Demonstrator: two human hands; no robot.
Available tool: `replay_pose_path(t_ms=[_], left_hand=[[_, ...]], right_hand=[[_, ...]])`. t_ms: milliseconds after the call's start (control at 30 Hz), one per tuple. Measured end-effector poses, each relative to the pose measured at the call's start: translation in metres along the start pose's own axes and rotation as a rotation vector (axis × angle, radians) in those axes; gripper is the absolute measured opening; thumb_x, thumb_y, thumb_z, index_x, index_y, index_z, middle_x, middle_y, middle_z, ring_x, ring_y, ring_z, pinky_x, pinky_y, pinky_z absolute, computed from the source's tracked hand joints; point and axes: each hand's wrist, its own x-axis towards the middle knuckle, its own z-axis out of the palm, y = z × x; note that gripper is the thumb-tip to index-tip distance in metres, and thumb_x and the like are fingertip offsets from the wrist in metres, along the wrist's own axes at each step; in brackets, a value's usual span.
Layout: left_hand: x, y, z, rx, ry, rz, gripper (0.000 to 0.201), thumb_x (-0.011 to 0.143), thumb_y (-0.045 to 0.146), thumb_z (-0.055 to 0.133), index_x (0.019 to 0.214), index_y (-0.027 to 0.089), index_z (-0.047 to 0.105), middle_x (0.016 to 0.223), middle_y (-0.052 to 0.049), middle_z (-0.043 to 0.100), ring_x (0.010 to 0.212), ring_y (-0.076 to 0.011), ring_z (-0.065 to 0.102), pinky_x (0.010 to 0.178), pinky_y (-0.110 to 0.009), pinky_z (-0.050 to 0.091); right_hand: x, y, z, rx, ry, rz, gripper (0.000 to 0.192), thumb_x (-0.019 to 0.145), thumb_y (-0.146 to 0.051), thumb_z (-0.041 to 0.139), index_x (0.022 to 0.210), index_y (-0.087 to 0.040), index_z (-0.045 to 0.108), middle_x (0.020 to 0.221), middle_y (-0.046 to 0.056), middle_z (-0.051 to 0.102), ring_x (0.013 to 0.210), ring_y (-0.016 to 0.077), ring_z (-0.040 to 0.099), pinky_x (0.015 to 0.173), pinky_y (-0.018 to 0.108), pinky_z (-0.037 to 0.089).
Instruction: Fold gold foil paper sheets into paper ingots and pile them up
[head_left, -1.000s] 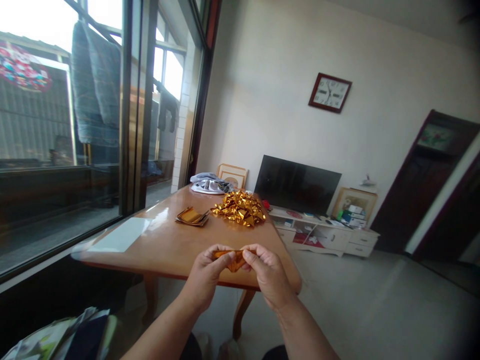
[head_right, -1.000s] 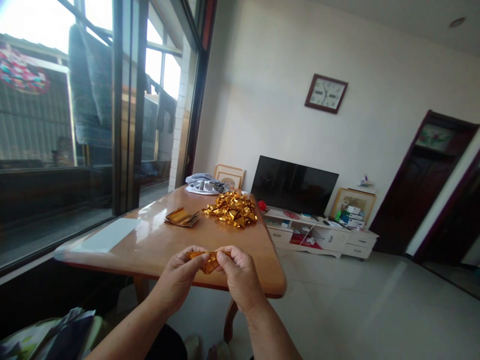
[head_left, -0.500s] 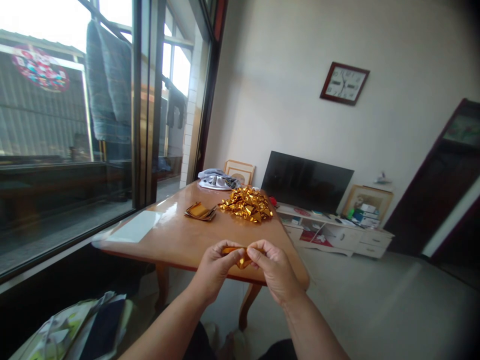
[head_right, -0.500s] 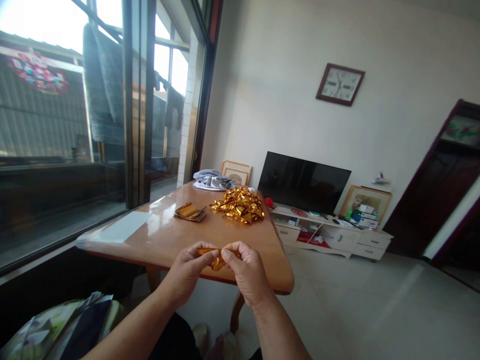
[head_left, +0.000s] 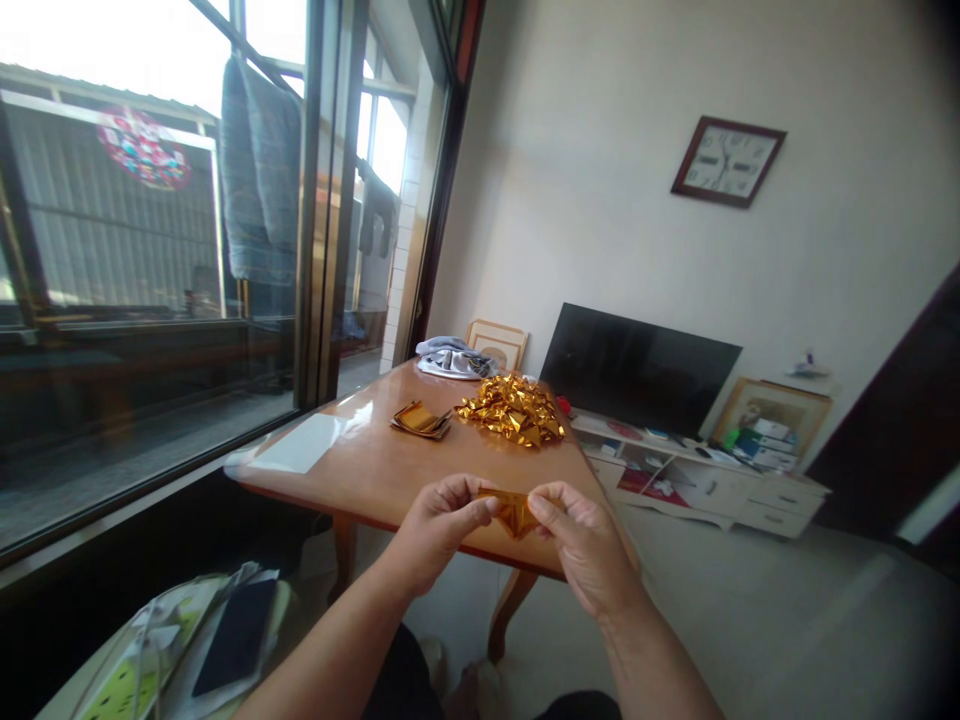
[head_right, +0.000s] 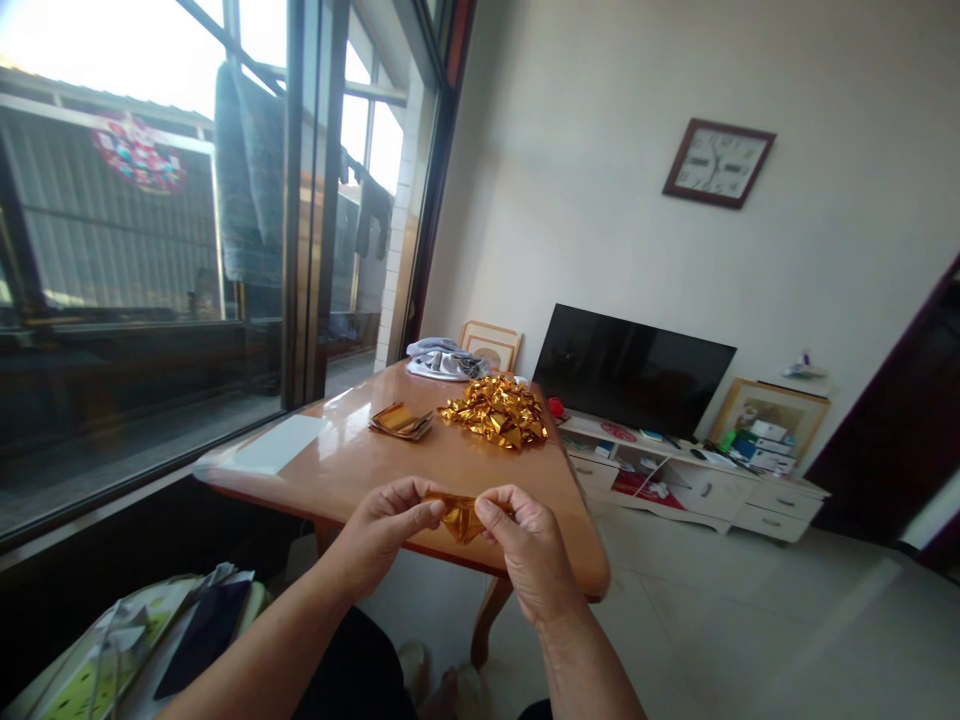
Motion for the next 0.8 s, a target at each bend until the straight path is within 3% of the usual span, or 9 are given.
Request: replay_pose_path(t_ms=[433,800], left_hand=[[0.0,0.0032,-0.0049,0.171,0.038,0.042,0.026,0.083,0.037,0.074,0.078,0.012,0.07,0.07,-0.001,0.065,0.068,-0.0113,0.053,0.068,-0.023,0.04],[0.0002,-0.0053,-0.0089,0.175,0.05,0.028,0.028,0.088,0.039,0.068,0.08,0.012,0.07,0.073,-0.004,0.067,0.073,-0.014,0.058,0.075,-0.026,0.043]], right_hand=[[0.0007,0.0019,-0.0024,0.002,-0.009,0.0,0.028,0.084,-0.045,0.073,0.09,-0.018,0.069,0.078,0.001,0.061,0.072,0.014,0.048,0.071,0.028,0.038],[0.0003,0.0032,-0.0008,0.023,0.001,0.033,0.031,0.08,-0.048,0.076,0.086,-0.018,0.069,0.075,0.001,0.06,0.07,0.0144,0.047,0.07,0.029,0.038]])
